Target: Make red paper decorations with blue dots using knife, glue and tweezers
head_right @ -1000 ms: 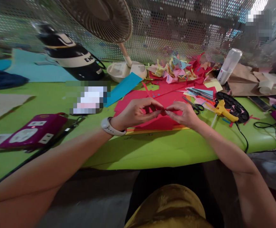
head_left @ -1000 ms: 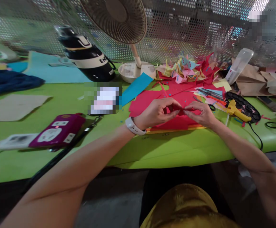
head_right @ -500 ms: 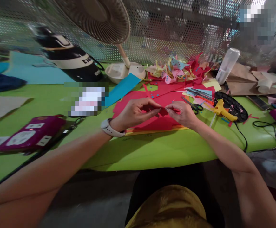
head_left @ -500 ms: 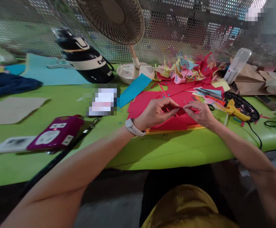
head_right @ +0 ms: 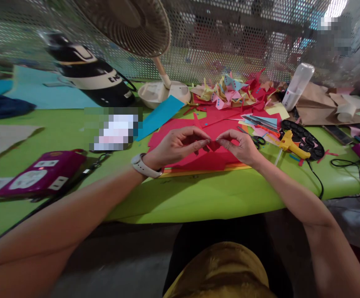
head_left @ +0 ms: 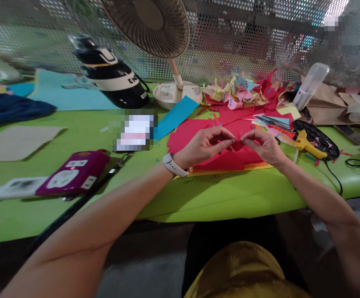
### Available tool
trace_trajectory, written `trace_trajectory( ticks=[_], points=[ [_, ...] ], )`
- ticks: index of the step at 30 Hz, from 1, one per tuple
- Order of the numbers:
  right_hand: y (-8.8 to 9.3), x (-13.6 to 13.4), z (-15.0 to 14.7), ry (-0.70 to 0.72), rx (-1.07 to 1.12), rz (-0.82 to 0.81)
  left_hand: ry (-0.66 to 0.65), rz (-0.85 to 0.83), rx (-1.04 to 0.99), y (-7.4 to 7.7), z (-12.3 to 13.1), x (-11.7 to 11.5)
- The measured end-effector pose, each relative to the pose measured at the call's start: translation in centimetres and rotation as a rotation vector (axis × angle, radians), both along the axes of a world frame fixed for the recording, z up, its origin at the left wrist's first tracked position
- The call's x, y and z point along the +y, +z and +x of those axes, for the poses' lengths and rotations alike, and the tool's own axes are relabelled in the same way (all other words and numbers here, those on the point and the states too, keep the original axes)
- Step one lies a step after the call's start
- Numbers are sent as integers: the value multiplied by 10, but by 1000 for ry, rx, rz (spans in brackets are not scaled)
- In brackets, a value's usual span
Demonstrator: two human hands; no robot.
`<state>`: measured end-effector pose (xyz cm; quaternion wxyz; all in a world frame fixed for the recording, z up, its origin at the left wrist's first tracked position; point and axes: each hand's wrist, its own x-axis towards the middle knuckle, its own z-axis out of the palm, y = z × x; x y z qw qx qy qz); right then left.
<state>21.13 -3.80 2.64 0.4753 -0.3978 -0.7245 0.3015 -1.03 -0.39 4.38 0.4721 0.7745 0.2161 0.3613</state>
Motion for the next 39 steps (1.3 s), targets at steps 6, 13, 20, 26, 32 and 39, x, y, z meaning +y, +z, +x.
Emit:
trace_trajectory(
  ticks=[6, 13, 20, 26, 32, 39],
  points=[
    [-2, 0, -4, -11, 33, 1, -99, -22, -17, -5, 0, 4],
    [0, -1, -3, 4, 41, 11, -122, -84, -15, -5, -1, 4],
    [0, -2, -4, 13, 70, 10, -131, -110, -20, -2, 0, 1],
    [-2, -1, -6, 54, 127, -106, -123, -122, -55, 1, 2, -2],
    [-5, 1, -7, 94, 181, -221, -129, -161, -76, 0, 3, -4],
    [-3, -1, -8, 102, 194, -242, -144, -203, -111, -4, 5, -3]
  ],
)
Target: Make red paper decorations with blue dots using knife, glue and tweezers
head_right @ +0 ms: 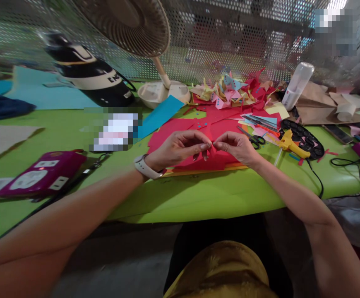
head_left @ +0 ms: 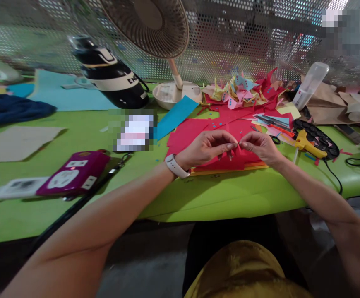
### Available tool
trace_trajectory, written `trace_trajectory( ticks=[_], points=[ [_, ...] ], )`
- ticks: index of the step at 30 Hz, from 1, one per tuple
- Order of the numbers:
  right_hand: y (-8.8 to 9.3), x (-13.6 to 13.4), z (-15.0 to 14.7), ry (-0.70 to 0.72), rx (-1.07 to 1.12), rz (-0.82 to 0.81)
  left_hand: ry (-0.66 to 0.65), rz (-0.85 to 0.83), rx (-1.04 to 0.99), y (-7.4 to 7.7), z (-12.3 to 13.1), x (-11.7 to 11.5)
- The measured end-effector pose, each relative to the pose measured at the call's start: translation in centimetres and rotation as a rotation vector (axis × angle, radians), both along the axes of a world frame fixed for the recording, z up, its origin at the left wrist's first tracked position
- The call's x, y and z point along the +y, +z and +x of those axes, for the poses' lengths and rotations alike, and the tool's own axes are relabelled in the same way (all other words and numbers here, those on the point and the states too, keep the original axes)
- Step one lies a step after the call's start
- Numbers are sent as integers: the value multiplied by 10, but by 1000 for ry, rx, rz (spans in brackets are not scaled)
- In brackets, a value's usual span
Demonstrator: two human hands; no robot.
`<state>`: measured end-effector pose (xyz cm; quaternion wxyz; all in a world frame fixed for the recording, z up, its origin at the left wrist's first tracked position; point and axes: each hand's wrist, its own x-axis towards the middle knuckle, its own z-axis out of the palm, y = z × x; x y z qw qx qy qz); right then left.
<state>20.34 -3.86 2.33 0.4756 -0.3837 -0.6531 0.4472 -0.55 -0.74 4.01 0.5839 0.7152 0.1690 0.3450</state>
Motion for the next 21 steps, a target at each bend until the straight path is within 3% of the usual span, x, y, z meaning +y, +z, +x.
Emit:
trace_trajectory(
  ticks=[21],
  points=[
    [1, -2, 1, -2, -22, 49, 1, -19, 28, 2, 1, -1]
  ],
)
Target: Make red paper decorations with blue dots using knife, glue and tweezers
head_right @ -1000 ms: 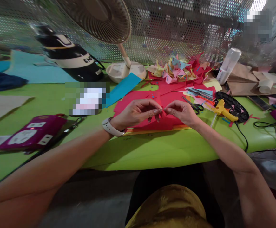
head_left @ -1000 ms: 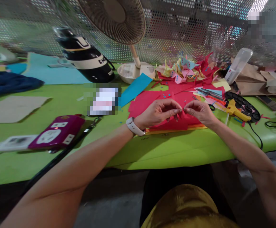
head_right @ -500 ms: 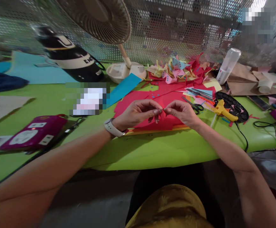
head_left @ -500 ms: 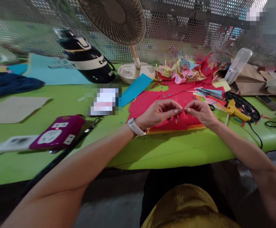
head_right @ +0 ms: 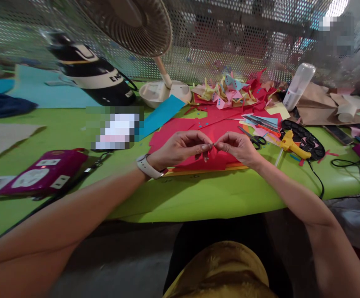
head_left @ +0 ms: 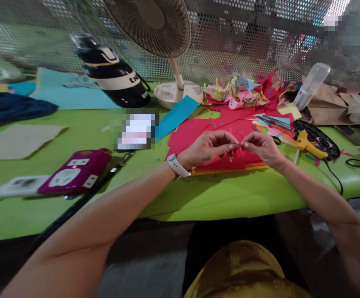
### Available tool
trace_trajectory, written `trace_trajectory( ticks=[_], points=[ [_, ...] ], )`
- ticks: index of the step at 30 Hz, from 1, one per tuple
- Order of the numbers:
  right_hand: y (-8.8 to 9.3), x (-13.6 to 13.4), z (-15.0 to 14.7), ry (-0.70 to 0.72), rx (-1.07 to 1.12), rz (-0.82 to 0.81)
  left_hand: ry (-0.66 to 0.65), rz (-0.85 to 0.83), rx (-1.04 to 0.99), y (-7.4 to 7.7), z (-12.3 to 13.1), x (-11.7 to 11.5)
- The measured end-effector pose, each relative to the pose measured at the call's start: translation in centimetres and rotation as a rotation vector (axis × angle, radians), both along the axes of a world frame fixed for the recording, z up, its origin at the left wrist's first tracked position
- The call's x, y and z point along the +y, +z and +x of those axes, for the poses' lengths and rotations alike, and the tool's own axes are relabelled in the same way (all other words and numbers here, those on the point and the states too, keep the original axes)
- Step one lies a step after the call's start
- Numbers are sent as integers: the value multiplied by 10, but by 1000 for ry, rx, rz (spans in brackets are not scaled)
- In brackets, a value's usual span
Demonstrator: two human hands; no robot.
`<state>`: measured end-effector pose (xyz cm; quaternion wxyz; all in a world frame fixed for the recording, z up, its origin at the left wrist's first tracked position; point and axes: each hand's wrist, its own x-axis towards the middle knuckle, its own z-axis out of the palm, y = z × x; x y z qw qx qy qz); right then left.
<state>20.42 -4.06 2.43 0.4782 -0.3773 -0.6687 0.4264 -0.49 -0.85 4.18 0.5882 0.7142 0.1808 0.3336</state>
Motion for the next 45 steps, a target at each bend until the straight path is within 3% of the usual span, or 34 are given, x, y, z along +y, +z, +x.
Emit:
trace_trajectory(
  ticks=[25, 27, 32, 35, 40, 45],
  points=[
    [2, -2, 1, -47, -121, 150, 29, 68, 23, -1, 0, 0],
    [3, -5, -1, -92, -129, 233, 87, 103, 13, -2, 0, 1],
    [9, -14, -7, -347, -164, 399, 408, 195, -85, -5, 3, 2],
    [9, -16, -9, -424, -188, 434, 399, 204, -91, -8, 7, -3],
    [2, -11, -8, -324, -250, 539, 252, 183, -93, -22, 13, -8],
    [-1, -9, -8, -246, -327, 594, 298, 179, -112, -33, 15, -5]
  ],
)
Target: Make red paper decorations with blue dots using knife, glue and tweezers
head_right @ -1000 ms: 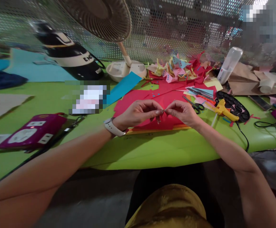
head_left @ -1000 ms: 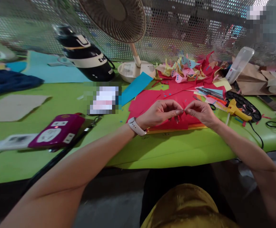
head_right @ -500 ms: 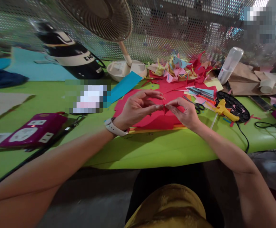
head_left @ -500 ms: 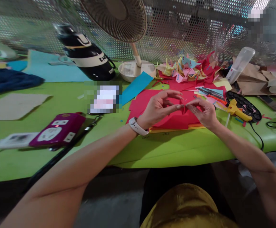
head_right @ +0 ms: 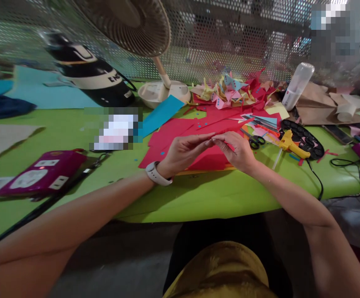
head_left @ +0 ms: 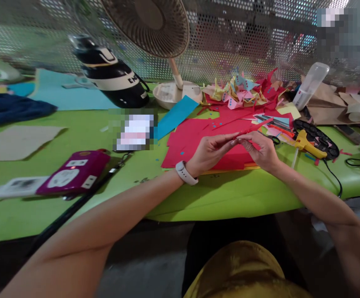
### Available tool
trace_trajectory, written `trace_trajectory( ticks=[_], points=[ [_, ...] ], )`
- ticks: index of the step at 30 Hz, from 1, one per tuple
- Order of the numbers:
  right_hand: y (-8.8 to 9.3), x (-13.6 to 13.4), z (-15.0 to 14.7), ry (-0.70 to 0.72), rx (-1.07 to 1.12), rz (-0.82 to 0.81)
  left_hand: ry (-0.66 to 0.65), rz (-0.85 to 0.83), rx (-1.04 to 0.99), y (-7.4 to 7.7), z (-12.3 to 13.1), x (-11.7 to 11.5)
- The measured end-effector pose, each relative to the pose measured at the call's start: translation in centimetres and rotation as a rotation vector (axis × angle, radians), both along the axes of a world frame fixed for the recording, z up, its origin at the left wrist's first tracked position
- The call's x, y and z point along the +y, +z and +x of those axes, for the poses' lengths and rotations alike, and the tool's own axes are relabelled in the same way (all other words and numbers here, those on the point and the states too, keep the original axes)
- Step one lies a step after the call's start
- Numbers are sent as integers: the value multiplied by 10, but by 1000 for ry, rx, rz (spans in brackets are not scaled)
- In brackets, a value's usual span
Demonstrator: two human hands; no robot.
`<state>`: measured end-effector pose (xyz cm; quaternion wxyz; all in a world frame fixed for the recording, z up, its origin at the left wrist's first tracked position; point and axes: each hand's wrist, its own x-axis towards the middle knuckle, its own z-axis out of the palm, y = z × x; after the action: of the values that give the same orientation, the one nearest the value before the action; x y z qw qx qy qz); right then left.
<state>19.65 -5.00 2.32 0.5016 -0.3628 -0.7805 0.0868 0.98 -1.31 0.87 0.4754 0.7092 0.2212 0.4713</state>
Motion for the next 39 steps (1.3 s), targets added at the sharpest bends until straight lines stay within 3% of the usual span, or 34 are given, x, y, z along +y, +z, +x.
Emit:
trace_trajectory(
  ticks=[8, 19, 26, 29, 34, 39],
  points=[
    [-4, -5, -4, -65, 121, -143, 42, -61, -40, 4, 1, 0],
    [11, 3, 12, -285, 186, 182, 130, -222, -96, 6, -2, 10],
    [24, 18, 39, -418, 259, 168, 151, -237, -85, 9, -6, 14],
    [30, 22, 50, -328, 270, -7, 143, -240, -58, 9, -10, 19],
    [36, 21, 57, -11, 7, -581, 86, -232, 39, 13, -19, 27],
    [36, 18, 55, 102, -23, -826, 52, -291, 54, 16, -24, 34]
  ],
)
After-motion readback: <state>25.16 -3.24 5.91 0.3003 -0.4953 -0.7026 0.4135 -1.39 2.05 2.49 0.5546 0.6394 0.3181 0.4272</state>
